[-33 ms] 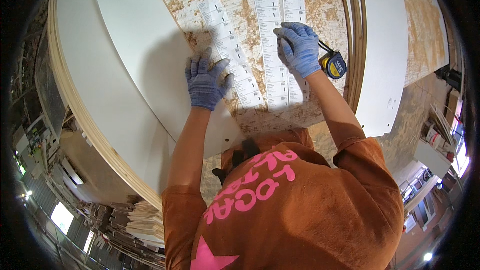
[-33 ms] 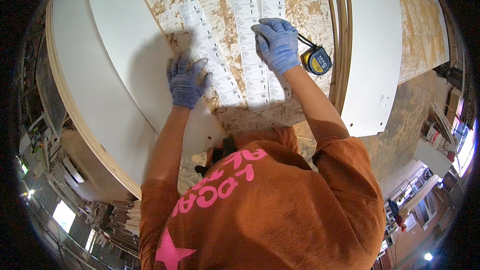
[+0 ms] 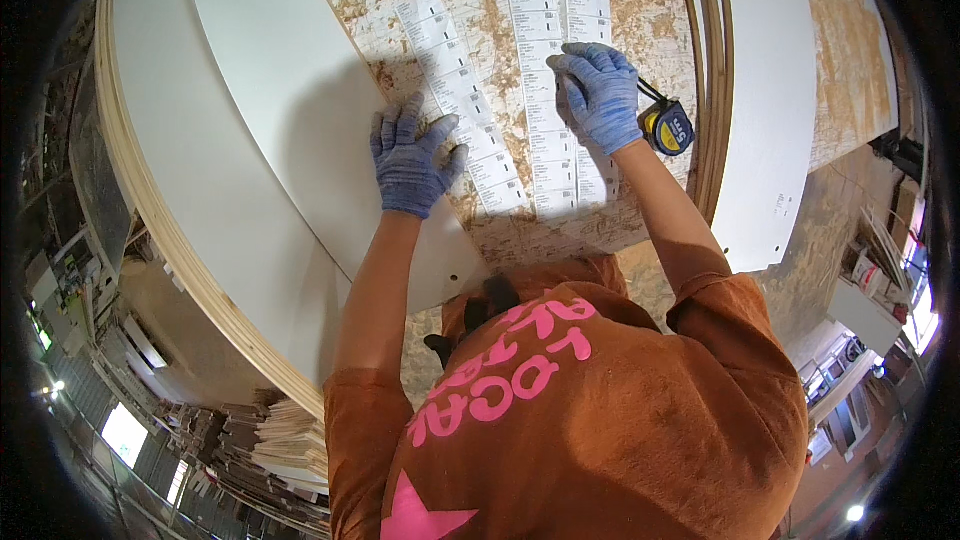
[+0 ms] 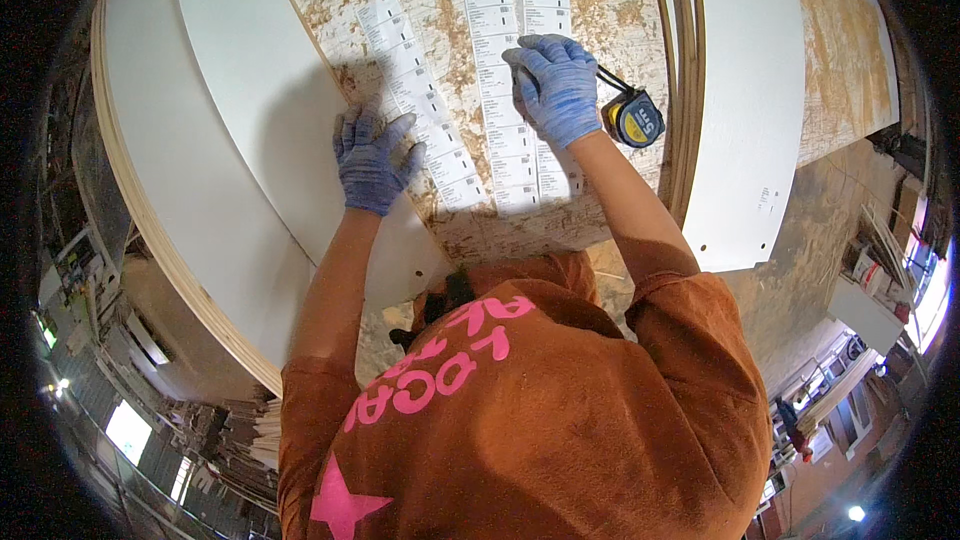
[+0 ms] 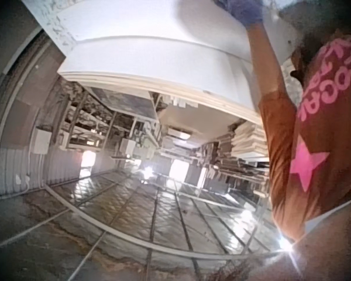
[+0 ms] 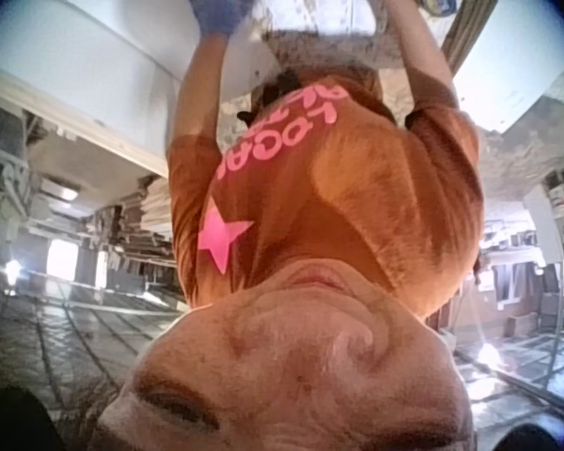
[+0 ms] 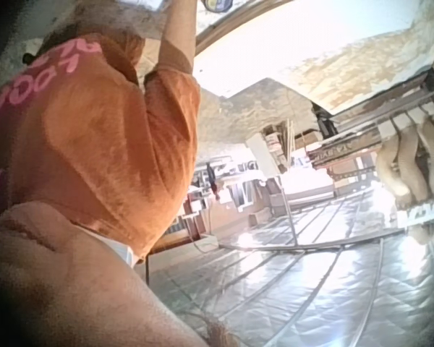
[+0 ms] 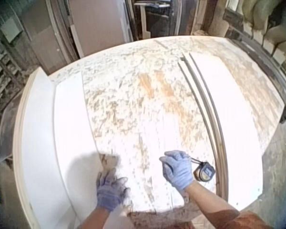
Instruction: The person measures white rectangular wood panels on a workbench using a tape measure and a metal ruler. They repeatedly place the ruler on the panels, extend the tape measure, and mark or check dimensions. The person also moves the panels and handles printed labels on the workbench.
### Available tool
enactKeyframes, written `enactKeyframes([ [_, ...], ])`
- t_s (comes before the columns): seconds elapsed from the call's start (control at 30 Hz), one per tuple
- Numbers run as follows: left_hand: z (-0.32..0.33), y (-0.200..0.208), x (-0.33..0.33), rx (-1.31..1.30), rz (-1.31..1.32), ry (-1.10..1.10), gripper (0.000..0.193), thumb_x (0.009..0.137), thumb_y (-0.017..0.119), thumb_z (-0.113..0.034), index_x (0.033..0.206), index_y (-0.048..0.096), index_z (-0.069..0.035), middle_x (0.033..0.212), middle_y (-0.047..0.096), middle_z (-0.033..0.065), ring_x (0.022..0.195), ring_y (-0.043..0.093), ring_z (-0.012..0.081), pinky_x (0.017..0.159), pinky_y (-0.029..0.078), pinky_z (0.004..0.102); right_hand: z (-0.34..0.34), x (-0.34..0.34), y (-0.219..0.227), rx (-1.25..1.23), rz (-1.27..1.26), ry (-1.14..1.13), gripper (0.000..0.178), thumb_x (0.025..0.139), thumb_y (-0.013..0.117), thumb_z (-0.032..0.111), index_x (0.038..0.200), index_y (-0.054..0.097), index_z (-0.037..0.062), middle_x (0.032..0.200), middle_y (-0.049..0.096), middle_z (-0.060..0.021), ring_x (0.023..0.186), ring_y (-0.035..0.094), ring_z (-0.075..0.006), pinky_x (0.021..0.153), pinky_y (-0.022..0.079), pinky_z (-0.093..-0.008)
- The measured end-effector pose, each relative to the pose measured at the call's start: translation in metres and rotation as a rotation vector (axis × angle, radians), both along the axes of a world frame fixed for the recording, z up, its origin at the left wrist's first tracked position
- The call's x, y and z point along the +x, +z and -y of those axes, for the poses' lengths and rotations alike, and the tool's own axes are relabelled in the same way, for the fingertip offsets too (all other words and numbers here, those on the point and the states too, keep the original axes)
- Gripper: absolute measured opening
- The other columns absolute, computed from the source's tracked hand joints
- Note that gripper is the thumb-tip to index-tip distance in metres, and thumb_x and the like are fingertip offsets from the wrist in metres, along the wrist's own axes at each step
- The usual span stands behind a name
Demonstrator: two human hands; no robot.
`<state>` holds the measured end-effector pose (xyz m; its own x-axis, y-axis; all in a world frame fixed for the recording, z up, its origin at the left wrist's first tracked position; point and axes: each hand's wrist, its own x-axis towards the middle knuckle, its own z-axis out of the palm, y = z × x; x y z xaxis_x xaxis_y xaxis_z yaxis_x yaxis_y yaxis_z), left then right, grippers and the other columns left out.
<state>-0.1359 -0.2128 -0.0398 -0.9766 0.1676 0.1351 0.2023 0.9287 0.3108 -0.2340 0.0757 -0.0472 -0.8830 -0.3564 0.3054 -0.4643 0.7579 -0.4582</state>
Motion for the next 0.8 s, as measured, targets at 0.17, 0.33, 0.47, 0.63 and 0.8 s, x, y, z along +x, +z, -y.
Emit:
enactKeyframes([
  [0.17, 0.000, -0.002, 0.001, -0.004, 0.009, 0.003, 0.039, 0.073, 0.077, -0.039, 0.109, 0.070, -0.026, 0.139, 0.049, 0.0100, 0.129, 0.044, 0.0350, 0.113, 0.027, 0.0532, -0.002, 0.011, 0.004, 0.000, 0.049, 0.038, 0.023, 0.077, 0.064, 0.015, 0.098, 0.073, 0.0206, 0.112, 0.067, -0.0043, 0.106, 0.058, -0.0295, 0.091, 0.043, -0.0451],
  [0.33, 0.000, -0.002, 0.001, -0.005, 0.011, 0.004, 0.039, 0.073, 0.077, -0.040, 0.109, 0.070, -0.025, 0.139, 0.049, 0.0096, 0.129, 0.043, 0.0337, 0.113, 0.026, 0.0529, -0.001, 0.025, 0.003, 0.012, 0.082, 0.022, 0.024, 0.076, 0.065, 0.016, 0.098, 0.073, 0.0233, 0.115, 0.066, -0.0033, 0.107, 0.057, -0.0302, 0.093, 0.039, -0.0461],
  [0.47, 0.000, -0.003, 0.003, -0.023, 0.024, 0.009, 0.040, 0.074, 0.077, -0.040, 0.110, 0.070, -0.024, 0.140, 0.048, 0.0096, 0.131, 0.042, 0.0332, 0.113, 0.026, 0.0531, 0.000, 0.033, 0.000, 0.037, 0.093, 0.015, 0.026, 0.076, 0.066, 0.016, 0.100, 0.073, 0.0234, 0.118, 0.065, -0.0028, 0.110, 0.055, -0.0304, 0.095, 0.037, -0.0470],
  [0.63, -0.001, -0.003, 0.001, -0.042, -0.011, 0.015, 0.038, 0.072, 0.076, -0.042, 0.107, 0.073, -0.027, 0.134, 0.052, 0.0093, 0.130, 0.043, 0.0314, 0.114, 0.026, 0.0515, -0.002, 0.036, -0.004, 0.102, 0.097, 0.026, 0.029, 0.075, 0.067, 0.016, 0.102, 0.073, 0.0238, 0.122, 0.064, -0.0023, 0.115, 0.053, -0.0313, 0.098, 0.036, -0.0475],
  [0.8, 0.001, -0.009, 0.004, -0.070, 0.026, 0.025, 0.038, 0.074, 0.075, -0.044, 0.107, 0.073, -0.027, 0.134, 0.053, 0.0090, 0.132, 0.041, 0.0313, 0.115, 0.025, 0.0511, -0.004, 0.039, -0.004, 0.108, 0.103, 0.032, 0.032, 0.075, 0.067, 0.017, 0.105, 0.072, 0.0247, 0.126, 0.063, -0.0011, 0.116, 0.053, -0.0313, 0.099, 0.036, -0.0479],
])
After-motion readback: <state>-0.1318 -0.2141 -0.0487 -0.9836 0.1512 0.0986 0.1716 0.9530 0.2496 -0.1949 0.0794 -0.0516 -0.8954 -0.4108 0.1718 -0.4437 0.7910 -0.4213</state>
